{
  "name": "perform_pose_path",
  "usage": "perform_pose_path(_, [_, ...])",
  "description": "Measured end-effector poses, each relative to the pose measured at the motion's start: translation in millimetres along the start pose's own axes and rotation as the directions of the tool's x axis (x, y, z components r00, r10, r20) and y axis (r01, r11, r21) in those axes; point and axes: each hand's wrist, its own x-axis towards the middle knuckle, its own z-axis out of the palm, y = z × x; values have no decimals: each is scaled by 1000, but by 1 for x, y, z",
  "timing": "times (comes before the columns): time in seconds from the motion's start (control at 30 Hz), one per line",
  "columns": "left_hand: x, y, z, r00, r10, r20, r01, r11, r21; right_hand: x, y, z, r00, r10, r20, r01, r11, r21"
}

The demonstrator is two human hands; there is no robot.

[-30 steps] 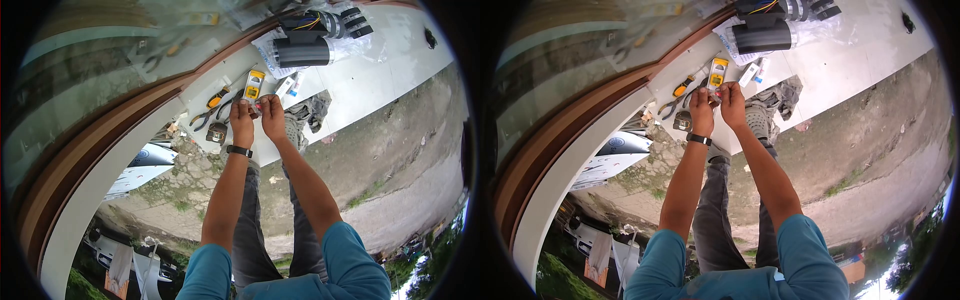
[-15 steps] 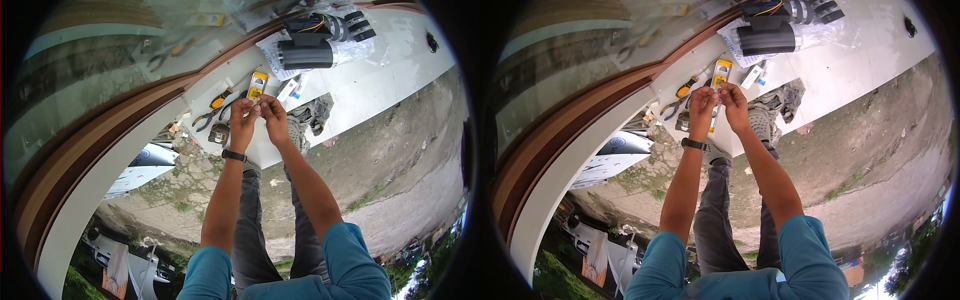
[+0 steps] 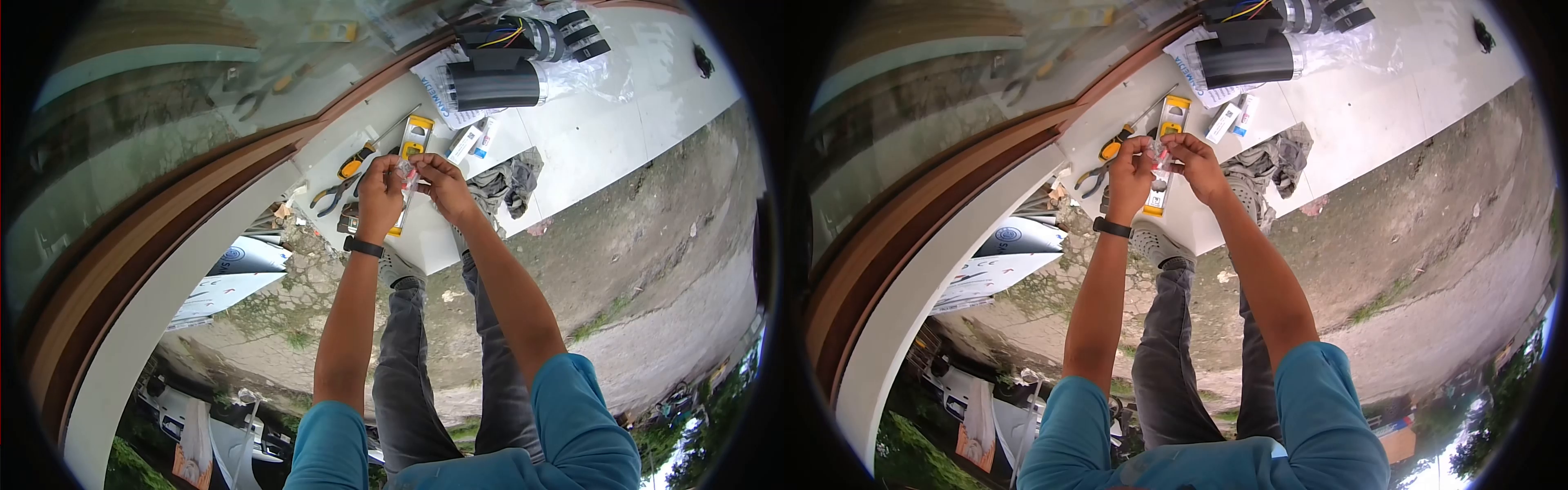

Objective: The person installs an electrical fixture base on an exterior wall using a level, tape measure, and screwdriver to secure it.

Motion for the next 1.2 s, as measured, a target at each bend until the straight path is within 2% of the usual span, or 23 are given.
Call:
perform_pose_path(0.17, [3, 7, 2, 999, -13, -49, 10, 999, -53, 4, 2, 1, 998, -4, -68, 13, 991, 134])
perform_pose_path(0.37, [5, 7, 3, 998, 36, -49, -38, 999, -38, 9, 6, -6, 990, -76, -120, 84, 994, 63])
perform_pose_path(0.47, [10, 0, 3, 987, 111, -118, -119, 991, -65, 12, 6, -9, 991, -98, -94, 104, 992, 68])
perform_pose_path(0.57, [19, -9, -6, 972, 104, -211, -117, 992, -53, 15, 4, -11, 988, -135, -73, 142, 984, 110])
perform_pose_path(0.67, [36, -26, -25, 952, 96, -291, -119, 991, -64, 12, -5, -19, 997, -60, -50, 70, 968, 242])
perform_pose_path(0.73, [50, -50, -43, 962, 100, -252, -95, 995, 33, 9, -10, -25, 999, -26, -44, 36, 968, 248])
perform_pose_path(0.77, [54, -46, -47, 954, 123, -272, -81, 984, 159, 8, -10, -28, 999, -6, -40, 16, 967, 253])
perform_pose_path(0.8, [55, -43, -46, 911, 269, -313, -153, 924, 350, 6, -11, -31, 999, -8, -50, 19, 972, 233])
perform_pose_path(0.87, [55, -37, -52, 776, 555, -300, -214, 679, 702, 2, -13, -38, 998, -6, -58, 18, 980, 198])
perform_pose_path(0.9, [52, -51, -55, 849, 443, -287, -222, 793, 567, 0, -12, -40, 998, -8, -63, 20, 979, 204])
perform_pose_path(0.93, [47, -57, -55, 886, 408, -220, -209, 775, 597, -3, -12, -42, 997, -11, -71, 26, 978, 209])
perform_pose_path(1.03, [32, -65, -42, 949, 311, -54, -185, 686, 703, -16, -8, -49, 996, -24, -90, 40, 983, 181])
perform_pose_path(1.13, [44, -63, -36, 979, 192, -71, -44, 538, 842, -28, -9, -52, 994, -20, -104, 37, 986, 164])
perform_pose_path(1.17, [50, -60, -40, 993, 119, -11, -45, 462, 886, -33, -9, -53, 993, -19, -114, 37, 986, 164])
perform_pose_path(1.2, [50, -56, -42, 992, 124, -2, -59, 484, 873, -39, -11, -53, 992, -17, -127, 38, 986, 162])
